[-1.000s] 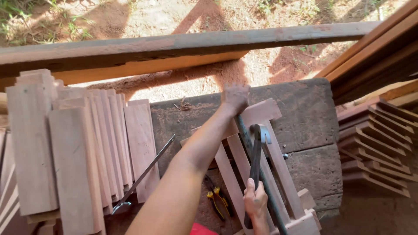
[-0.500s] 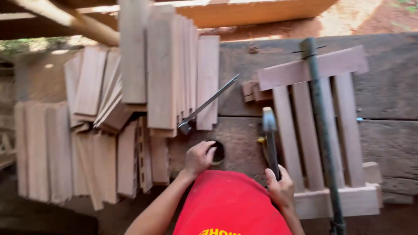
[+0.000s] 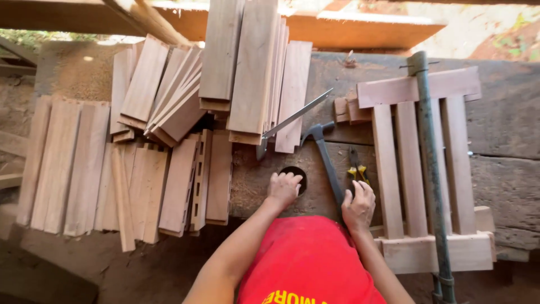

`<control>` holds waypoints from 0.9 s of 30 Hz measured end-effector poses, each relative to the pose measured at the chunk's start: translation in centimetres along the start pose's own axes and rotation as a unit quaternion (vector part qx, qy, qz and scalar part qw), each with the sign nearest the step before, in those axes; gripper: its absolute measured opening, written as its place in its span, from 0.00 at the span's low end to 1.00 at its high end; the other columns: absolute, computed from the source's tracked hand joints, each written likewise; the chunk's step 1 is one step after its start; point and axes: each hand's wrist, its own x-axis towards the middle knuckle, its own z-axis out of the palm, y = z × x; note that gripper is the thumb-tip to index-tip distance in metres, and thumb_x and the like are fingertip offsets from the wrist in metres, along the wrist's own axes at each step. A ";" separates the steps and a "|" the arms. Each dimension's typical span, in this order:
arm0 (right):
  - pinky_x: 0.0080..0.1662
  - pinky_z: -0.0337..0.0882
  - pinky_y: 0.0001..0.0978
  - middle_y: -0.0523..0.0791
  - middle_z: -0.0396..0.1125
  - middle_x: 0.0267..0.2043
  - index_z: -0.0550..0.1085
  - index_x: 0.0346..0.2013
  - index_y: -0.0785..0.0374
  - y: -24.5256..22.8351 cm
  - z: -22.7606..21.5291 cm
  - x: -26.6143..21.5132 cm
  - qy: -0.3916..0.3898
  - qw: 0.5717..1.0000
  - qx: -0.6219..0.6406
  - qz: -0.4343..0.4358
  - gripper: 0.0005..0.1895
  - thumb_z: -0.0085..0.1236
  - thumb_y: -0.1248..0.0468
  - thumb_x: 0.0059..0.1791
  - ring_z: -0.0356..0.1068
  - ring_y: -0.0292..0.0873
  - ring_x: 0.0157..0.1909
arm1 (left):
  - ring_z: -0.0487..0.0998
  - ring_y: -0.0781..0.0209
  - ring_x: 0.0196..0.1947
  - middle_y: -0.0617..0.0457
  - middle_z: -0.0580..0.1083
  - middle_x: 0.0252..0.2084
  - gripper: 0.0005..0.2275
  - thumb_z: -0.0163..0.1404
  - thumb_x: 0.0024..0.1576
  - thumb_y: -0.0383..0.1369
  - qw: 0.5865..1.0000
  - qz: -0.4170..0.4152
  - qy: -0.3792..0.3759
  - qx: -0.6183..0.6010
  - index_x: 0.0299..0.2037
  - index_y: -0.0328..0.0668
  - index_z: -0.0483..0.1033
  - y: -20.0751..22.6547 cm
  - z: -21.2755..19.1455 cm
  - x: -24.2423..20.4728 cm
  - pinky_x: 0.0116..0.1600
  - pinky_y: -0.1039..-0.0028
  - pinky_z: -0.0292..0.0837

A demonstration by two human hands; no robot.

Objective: The person assembles slatted wooden frames on a rustic workbench. They position wooden slats onto a frame, hammer nails to fasten the pieces, take nails from a small container, and use a long metal bar clamp to press the assembled frame together, adjusting the wood pieces as they work.

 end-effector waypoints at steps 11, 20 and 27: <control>0.58 0.68 0.53 0.59 0.56 0.65 0.58 0.70 0.61 2.4 -0.3 1.8 -0.063 0.988 -0.106 0.093 0.44 0.65 0.57 0.43 0.62 0.64 0.62 | 0.79 0.50 0.43 0.52 0.79 0.39 0.05 0.58 0.51 0.36 0.981 -0.063 0.029 -0.180 0.32 0.50 0.85 0.0 -1.0 -0.6 0.46 0.58 0.73; 0.42 0.68 0.45 0.50 0.67 0.42 0.64 0.61 0.68 5.4 -1.6 2.0 -0.255 0.852 0.317 0.330 0.34 0.66 0.57 0.46 0.67 0.51 0.41 | 0.81 0.60 0.30 0.42 0.81 0.33 0.13 0.49 0.62 0.29 0.809 -0.310 0.004 -0.499 0.54 0.35 0.79 -3.2 1.6 -3.8 0.35 0.72 0.78; 0.43 0.75 0.36 0.48 0.73 0.41 0.69 0.55 0.62 -5.1 -9.2 -0.1 -0.401 0.555 0.675 0.275 0.24 0.62 0.63 0.45 0.73 0.45 0.43 | 0.82 0.62 0.33 0.46 0.81 0.38 0.12 0.52 0.59 0.27 0.677 -0.326 -0.018 -0.659 0.52 0.35 0.75 1.3 -3.0 -3.9 0.37 0.73 0.80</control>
